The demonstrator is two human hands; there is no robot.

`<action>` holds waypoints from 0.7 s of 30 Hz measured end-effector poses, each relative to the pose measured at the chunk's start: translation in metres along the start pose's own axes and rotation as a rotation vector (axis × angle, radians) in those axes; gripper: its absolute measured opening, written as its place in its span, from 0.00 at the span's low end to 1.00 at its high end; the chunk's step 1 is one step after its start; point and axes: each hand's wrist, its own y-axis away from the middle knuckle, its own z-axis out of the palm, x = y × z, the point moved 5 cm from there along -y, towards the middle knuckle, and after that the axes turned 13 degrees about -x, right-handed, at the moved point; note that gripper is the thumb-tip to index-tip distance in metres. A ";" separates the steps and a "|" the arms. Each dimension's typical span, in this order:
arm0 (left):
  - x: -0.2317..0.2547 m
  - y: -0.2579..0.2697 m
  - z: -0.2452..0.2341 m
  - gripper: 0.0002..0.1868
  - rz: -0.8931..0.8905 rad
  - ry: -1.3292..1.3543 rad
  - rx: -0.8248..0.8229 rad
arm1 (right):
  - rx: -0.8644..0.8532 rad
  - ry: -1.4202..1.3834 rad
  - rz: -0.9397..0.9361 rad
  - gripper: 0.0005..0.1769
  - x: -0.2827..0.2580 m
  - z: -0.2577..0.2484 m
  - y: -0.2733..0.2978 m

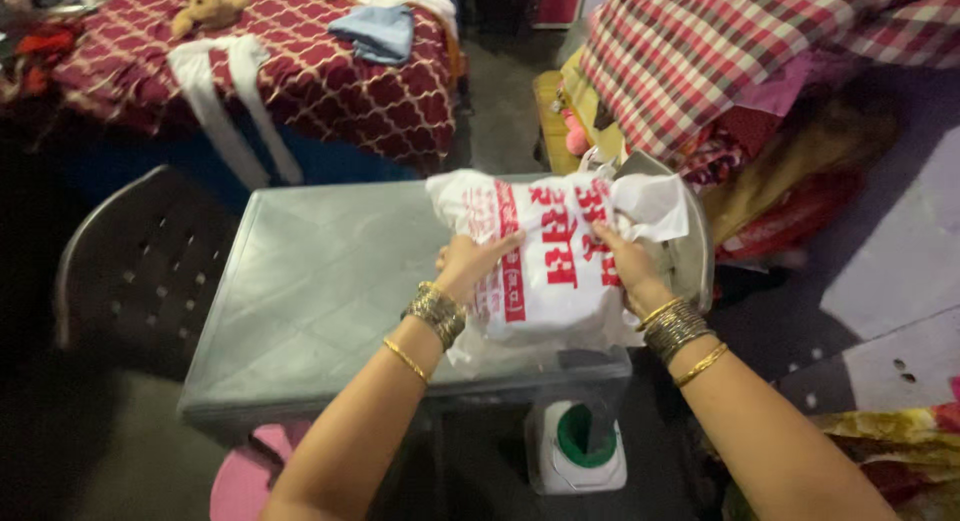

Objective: The person clears a bedroom shelf by removing various items including a plastic bag, a small box, a hairbrush, a comb, a container, and a basket, placing them on a nearby table. The person then rearranges remaining items on the shelf, including a black case, a plastic bottle, and an orange folder.

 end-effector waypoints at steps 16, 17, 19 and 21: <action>-0.038 -0.135 0.033 0.48 0.024 0.184 -0.082 | 0.045 0.149 -0.166 0.29 0.035 -0.049 -0.108; -0.036 -0.133 0.036 0.48 0.043 0.154 -0.057 | 0.093 0.153 -0.099 0.29 0.042 -0.056 -0.107; -0.033 -0.132 0.038 0.50 0.035 0.161 -0.022 | 0.179 0.160 0.031 0.31 0.055 -0.067 -0.108; -0.034 -0.130 0.039 0.53 0.012 0.157 -0.003 | 0.162 0.196 -0.058 0.33 0.057 -0.070 -0.109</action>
